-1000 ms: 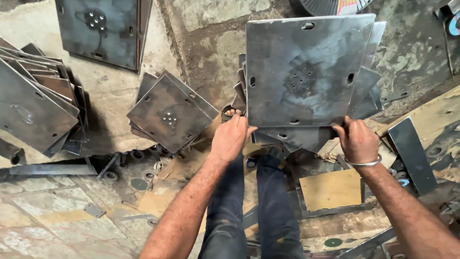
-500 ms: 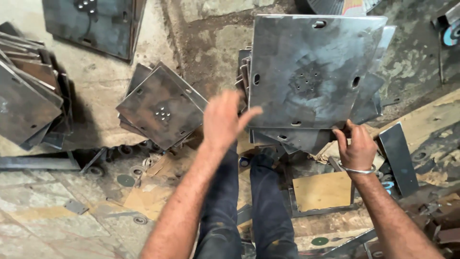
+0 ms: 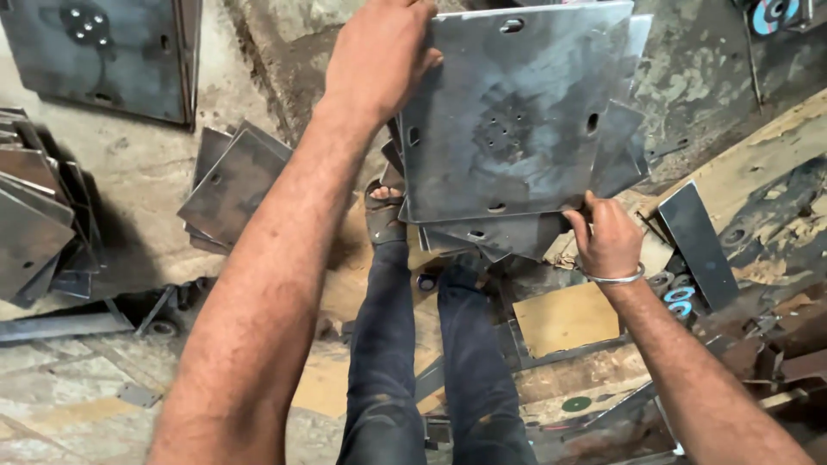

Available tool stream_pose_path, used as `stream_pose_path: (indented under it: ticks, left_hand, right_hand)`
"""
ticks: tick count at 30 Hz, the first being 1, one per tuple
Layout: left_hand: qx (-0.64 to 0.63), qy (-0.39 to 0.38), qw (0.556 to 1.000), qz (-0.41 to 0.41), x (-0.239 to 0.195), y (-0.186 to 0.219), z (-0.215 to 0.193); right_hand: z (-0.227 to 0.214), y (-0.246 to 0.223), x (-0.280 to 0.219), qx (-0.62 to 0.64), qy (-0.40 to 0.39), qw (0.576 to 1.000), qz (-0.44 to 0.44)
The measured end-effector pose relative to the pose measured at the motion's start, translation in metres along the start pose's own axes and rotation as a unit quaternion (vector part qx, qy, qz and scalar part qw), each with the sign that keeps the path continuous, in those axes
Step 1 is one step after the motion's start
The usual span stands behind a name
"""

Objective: The person sits on the workshop floor and stacks square punched metal plates one at a time, picking each plate from the surrounding floor and aligning it onto a growing pile on their lap, then places the finished stack onto a wooden board beside them.

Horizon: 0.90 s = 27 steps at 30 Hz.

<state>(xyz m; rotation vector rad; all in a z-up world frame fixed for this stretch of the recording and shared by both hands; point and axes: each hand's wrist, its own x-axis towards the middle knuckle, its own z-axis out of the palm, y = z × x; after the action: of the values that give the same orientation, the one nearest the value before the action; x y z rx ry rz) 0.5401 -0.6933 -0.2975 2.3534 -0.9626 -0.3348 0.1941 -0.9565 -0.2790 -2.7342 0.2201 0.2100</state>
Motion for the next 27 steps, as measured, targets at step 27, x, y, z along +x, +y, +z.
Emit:
stream_pose_path:
  ticks: [27]
  left_hand:
    - [-0.044, -0.08, 0.988, -0.121, -0.008, -0.012, 0.025]
  right_hand:
    - [0.002, 0.001, -0.002, -0.005, 0.0, 1.0, -0.013]
